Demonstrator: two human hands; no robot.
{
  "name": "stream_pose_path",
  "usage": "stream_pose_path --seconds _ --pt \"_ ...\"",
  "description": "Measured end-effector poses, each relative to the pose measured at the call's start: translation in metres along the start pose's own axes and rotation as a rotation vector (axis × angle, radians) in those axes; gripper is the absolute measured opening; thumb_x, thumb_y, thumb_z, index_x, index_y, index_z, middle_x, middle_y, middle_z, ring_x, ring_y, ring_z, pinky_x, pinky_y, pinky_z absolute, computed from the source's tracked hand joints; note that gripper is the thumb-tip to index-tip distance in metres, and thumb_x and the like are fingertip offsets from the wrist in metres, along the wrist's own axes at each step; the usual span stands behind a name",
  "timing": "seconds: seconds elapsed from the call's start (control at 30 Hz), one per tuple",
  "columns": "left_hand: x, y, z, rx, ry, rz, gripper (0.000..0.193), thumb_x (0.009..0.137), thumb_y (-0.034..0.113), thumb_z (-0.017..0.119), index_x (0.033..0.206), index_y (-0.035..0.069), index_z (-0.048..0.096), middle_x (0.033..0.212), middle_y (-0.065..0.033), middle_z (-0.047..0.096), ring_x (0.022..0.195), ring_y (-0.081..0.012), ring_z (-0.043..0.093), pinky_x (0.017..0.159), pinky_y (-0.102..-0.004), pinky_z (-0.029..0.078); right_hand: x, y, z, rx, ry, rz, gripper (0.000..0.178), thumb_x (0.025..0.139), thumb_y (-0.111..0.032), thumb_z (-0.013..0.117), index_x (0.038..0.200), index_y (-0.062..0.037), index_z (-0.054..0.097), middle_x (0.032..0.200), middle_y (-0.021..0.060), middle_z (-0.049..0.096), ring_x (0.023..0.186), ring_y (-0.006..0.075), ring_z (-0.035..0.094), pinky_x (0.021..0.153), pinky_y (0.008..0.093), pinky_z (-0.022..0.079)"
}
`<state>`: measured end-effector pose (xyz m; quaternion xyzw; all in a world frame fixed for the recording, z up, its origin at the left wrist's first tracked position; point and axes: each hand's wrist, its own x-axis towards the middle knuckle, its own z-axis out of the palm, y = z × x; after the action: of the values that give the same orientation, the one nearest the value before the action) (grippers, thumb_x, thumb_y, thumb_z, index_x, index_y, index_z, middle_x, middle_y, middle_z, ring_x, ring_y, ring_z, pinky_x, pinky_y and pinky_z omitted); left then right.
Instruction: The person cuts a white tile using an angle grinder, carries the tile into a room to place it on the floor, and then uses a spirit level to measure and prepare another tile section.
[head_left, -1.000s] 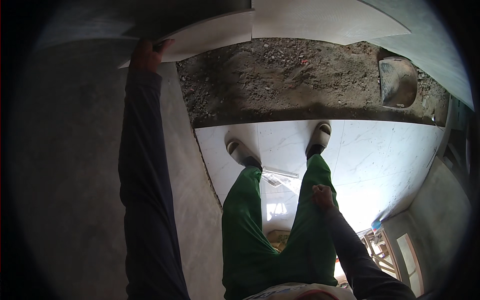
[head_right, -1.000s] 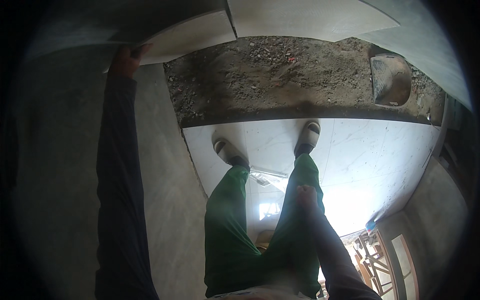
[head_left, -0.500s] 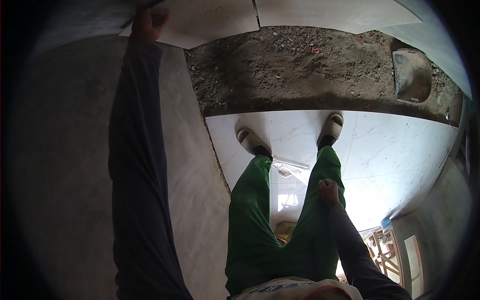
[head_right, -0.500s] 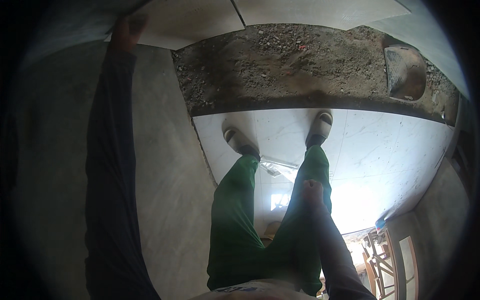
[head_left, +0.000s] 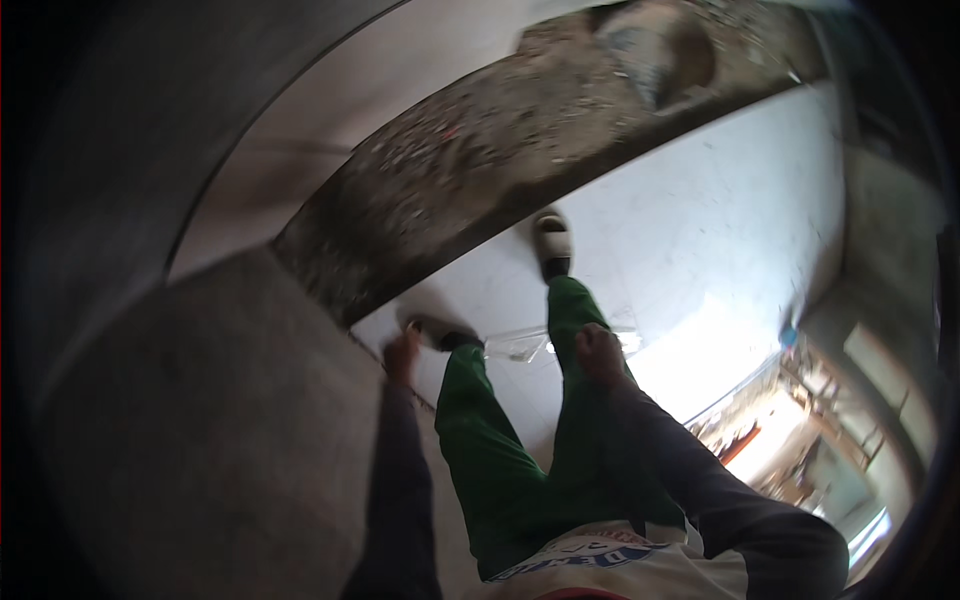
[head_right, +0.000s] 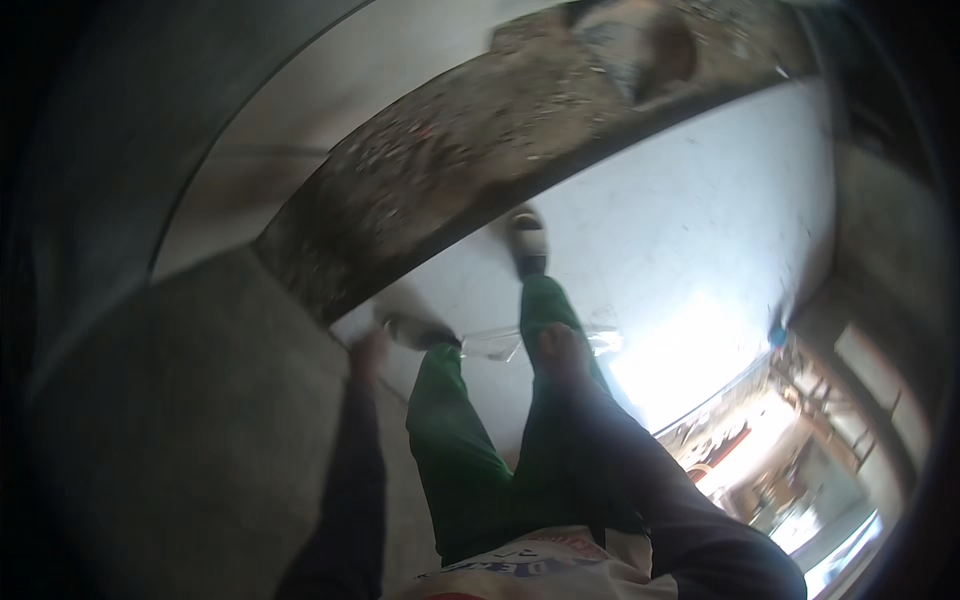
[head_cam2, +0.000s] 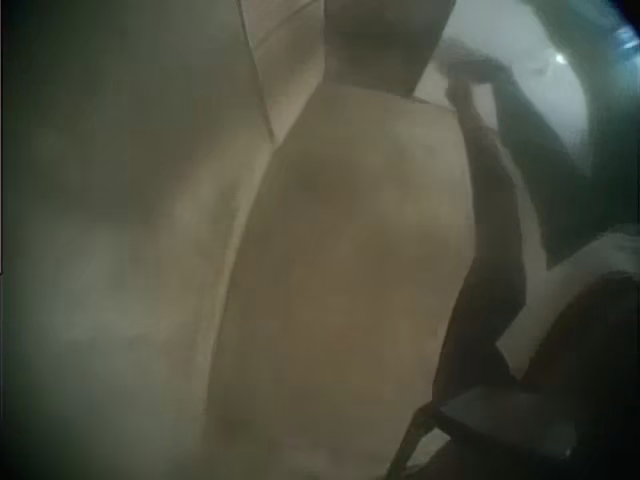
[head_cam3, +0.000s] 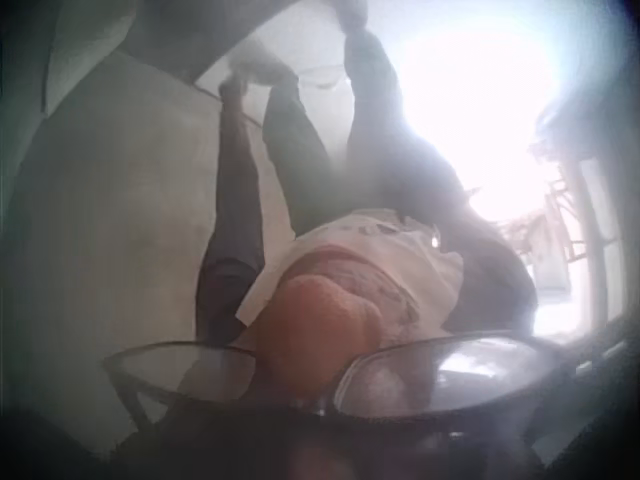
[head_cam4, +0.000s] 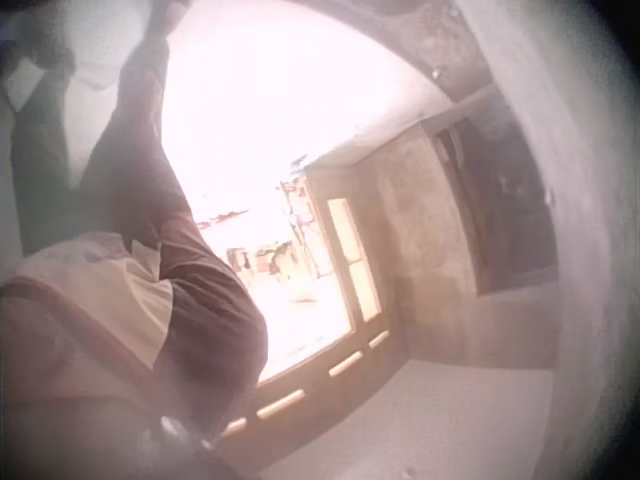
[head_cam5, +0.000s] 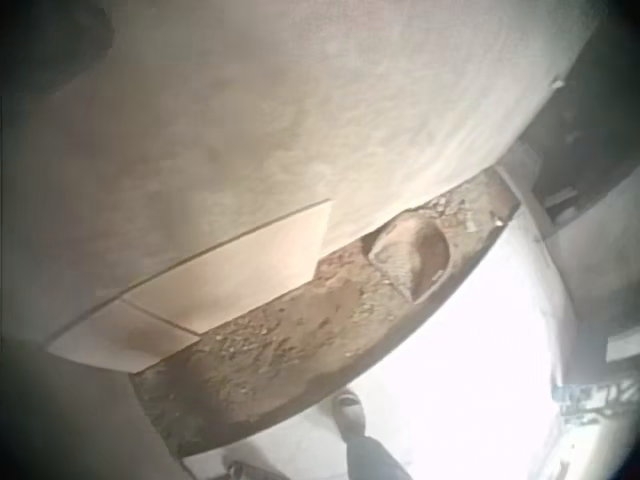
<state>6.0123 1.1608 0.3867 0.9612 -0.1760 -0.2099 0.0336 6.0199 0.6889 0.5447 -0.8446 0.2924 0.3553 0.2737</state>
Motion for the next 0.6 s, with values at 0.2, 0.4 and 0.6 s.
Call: stream_pose_path --seconds 0.2,0.4,0.6 --pt "-0.078 0.365 -0.068 -0.907 -0.233 0.339 0.019 0.087 0.020 0.069 0.102 0.009 0.069 0.086 -0.0136 0.071 0.074 -0.0330 0.070 0.068 -0.0478 0.057 -0.010 0.044 -0.116 0.002 0.073 0.051 0.029 0.090 -0.026 0.059 0.103 -0.0024 0.070 0.113 0.0213 0.063 0.110 0.0394 0.063 0.095 0.0520 0.050" --pt "0.050 0.442 -0.166 -0.748 -0.681 -0.031 0.032 0.093 0.035 0.061 0.104 0.007 0.073 0.095 -0.0154 0.073 0.092 -0.0348 0.072 0.080 -0.0496 0.058 -0.017 0.122 -0.212 0.366 0.054 0.162 0.028 0.084 -0.025 0.058 0.089 -0.0015 0.073 0.089 0.0214 0.073 0.085 0.0404 0.071 0.081 0.0503 0.056" --pt "0.316 0.419 -0.488 -0.700 0.104 0.036 0.042 0.105 0.035 0.052 0.097 0.000 0.074 0.091 -0.0133 0.076 0.087 -0.0240 0.072 0.081 -0.0397 0.055 -0.062 0.237 -0.250 0.173 0.139 0.073 0.026 0.080 -0.025 0.060 0.077 -0.0024 0.073 0.077 0.0194 0.072 0.078 0.0358 0.073 0.073 0.0481 0.058"
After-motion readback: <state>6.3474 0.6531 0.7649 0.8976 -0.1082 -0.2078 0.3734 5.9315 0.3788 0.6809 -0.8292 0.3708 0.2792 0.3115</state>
